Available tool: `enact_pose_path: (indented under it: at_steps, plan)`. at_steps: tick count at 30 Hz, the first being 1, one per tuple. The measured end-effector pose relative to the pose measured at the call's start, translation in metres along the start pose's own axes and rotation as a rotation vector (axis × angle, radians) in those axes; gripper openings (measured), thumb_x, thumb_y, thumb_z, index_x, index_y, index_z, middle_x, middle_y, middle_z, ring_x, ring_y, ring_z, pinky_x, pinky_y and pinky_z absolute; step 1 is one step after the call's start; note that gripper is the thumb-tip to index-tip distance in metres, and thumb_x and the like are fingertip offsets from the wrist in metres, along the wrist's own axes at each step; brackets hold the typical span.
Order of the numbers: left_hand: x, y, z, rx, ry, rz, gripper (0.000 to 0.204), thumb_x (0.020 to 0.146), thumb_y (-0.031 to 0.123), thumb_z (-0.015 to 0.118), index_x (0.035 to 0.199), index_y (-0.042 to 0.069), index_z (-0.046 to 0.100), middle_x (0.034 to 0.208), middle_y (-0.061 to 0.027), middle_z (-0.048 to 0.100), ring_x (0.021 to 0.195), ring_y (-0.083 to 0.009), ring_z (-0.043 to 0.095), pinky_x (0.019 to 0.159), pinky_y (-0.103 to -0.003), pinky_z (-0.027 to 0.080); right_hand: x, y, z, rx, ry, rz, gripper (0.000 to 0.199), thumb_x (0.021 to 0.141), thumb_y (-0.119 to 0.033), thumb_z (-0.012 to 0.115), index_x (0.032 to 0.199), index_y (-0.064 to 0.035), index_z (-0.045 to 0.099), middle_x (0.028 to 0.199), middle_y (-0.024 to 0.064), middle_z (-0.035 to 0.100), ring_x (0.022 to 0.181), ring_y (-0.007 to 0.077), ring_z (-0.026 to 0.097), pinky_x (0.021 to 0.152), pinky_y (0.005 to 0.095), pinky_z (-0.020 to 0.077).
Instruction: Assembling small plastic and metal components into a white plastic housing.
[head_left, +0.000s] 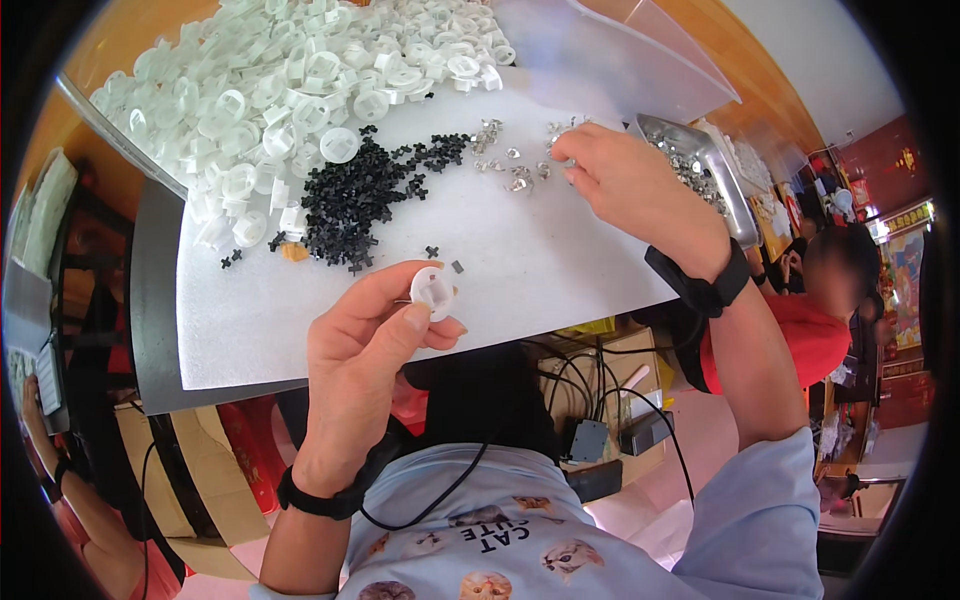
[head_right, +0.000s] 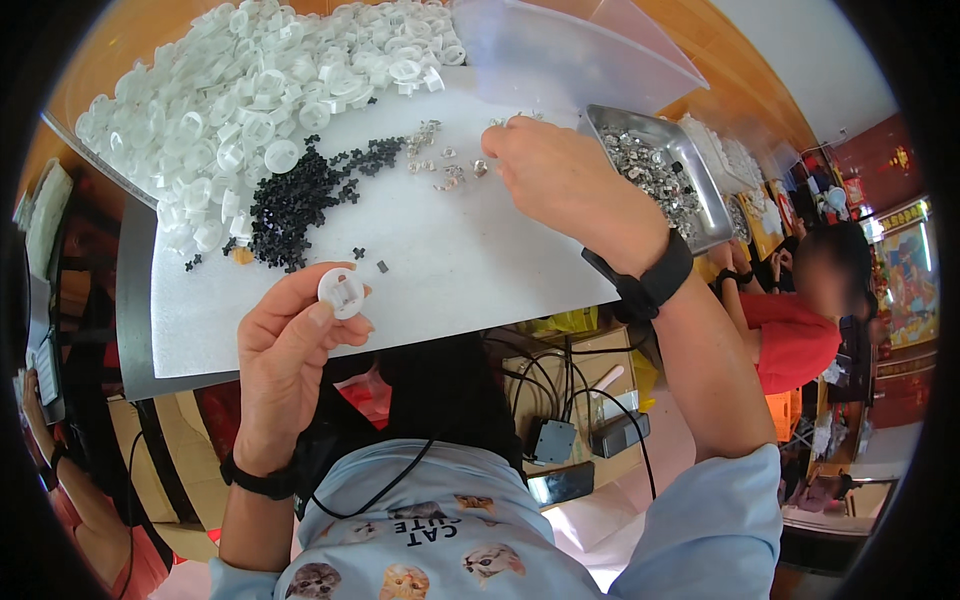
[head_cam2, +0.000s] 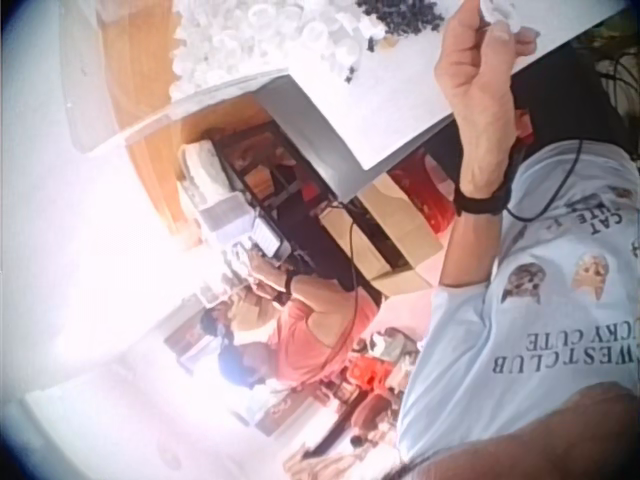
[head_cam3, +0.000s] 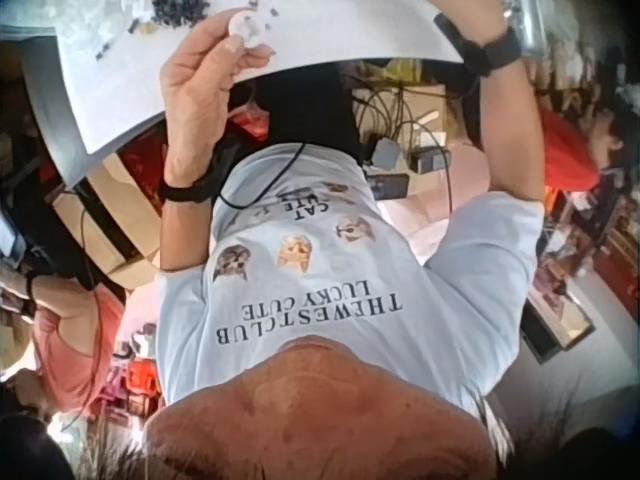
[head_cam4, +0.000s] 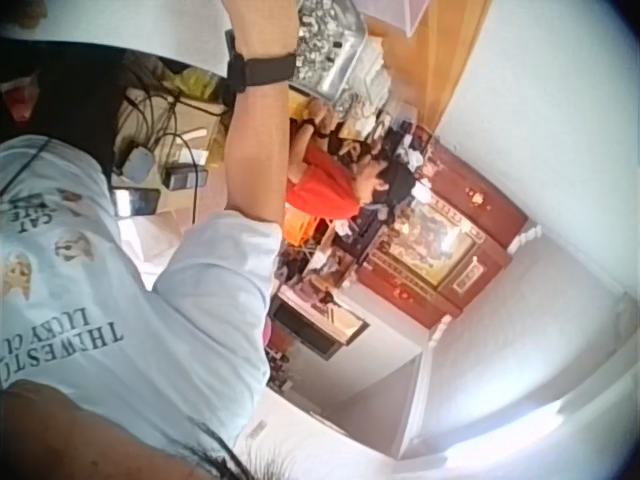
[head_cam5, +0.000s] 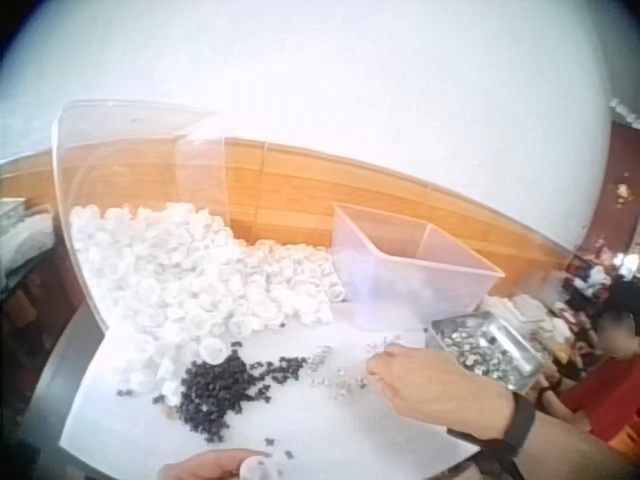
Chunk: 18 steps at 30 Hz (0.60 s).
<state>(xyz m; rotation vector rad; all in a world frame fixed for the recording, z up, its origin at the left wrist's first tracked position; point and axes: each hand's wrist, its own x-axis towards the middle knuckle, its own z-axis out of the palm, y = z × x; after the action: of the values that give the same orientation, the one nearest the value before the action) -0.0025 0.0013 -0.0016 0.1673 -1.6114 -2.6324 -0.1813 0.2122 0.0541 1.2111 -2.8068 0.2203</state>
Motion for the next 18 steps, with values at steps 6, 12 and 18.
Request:
enact_pose_path:
  at_steps: [6, 12, 18]
  plan:
    - [0.000, -0.003, 0.000, -0.039, -0.002, 0.022, 0.030, 0.092, 0.008, 0.051, 0.118, -0.007, 0.054, 0.105, -0.0177, 0.064, 0.085, -0.0166, 0.065, 0.077, -0.028, 0.053, 0.004, 0.005, 0.009, 0.009, -0.006, -0.062, 0.011, 0.083, -0.006, 0.048, 0.087, -0.0013, 0.057, 0.089, 0.0153, 0.059, 0.082, 0.0354, 0.057, 0.069, 0.0447, 0.0451]
    - [-0.001, -0.003, -0.002, -0.041, -0.001, 0.035, 0.030, 0.093, 0.008, 0.050, 0.119, -0.007, 0.054, 0.107, -0.0176, 0.063, 0.086, -0.0164, 0.065, 0.078, -0.028, 0.053, 0.012, -0.001, 0.011, 0.035, -0.045, -0.018, 0.008, 0.081, -0.005, 0.048, 0.081, -0.0009, 0.055, 0.085, 0.0157, 0.059, 0.080, 0.0357, 0.056, 0.067, 0.0450, 0.0445]
    - [0.001, -0.005, -0.002, -0.035, 0.005, 0.025, 0.031, 0.093, 0.009, 0.051, 0.120, -0.007, 0.054, 0.107, -0.0175, 0.063, 0.086, -0.0163, 0.065, 0.078, -0.027, 0.053, 0.017, 0.001, 0.016, 0.025, -0.070, 0.018, 0.007, 0.081, -0.005, 0.048, 0.078, -0.0003, 0.052, 0.084, 0.0166, 0.059, 0.078, 0.0366, 0.056, 0.067, 0.0458, 0.0440]
